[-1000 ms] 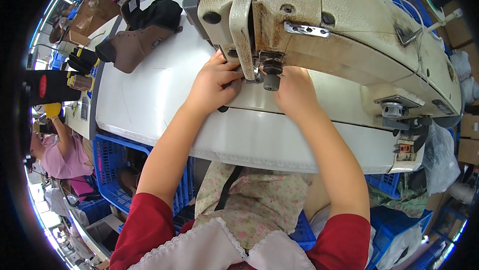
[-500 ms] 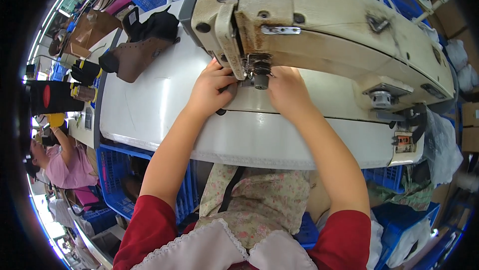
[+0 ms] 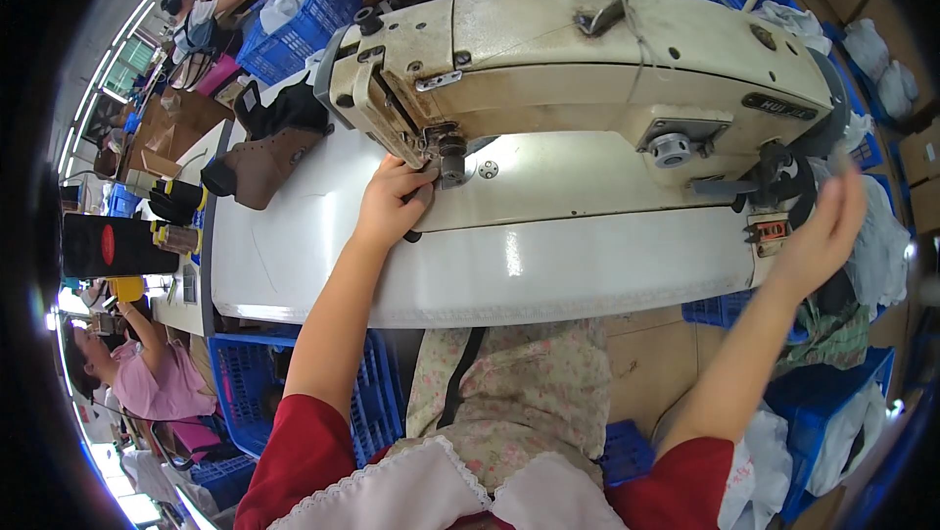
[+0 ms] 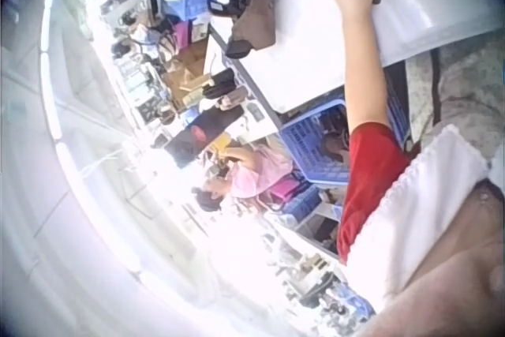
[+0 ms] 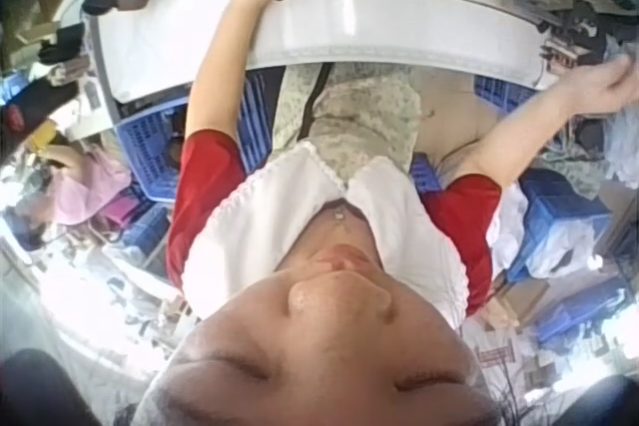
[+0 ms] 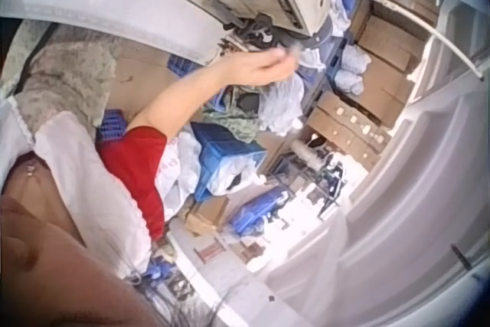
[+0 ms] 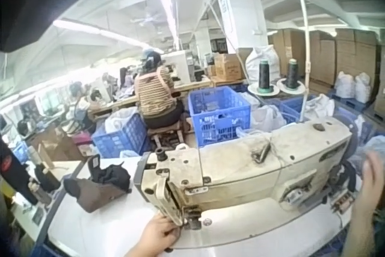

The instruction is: Sewing and trimming leather components of a shoe upper using an industrial sewing machine and snips.

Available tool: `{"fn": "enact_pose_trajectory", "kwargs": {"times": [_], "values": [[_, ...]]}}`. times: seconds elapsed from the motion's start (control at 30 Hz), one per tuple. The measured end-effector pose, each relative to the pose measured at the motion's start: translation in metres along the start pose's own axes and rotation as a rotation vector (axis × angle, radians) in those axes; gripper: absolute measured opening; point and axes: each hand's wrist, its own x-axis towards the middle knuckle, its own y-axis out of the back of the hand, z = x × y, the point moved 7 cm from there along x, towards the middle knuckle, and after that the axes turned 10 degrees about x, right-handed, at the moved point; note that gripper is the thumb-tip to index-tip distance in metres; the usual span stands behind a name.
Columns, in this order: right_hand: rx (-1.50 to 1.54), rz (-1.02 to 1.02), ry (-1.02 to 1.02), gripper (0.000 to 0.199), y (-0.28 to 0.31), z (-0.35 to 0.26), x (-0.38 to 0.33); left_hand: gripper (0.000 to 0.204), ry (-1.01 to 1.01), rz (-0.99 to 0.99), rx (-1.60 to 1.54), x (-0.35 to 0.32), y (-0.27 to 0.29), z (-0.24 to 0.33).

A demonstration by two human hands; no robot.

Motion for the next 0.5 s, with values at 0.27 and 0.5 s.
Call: {"fn": "enact_pose_trajectory", "kwargs": {"times": [0.27,0.5], "values": [[-0.084,-0.243,-0.232,0.053,-0.007,0.125,0.11,0.024,0.023,-0.007,-0.006,0.0,0.002,0.0],[-0.236,-0.175,-0.13,0.046,0.029,0.201,0.025,0.025,-0.023,0.013,-0.027,0.002,0.002,0.004]]}}
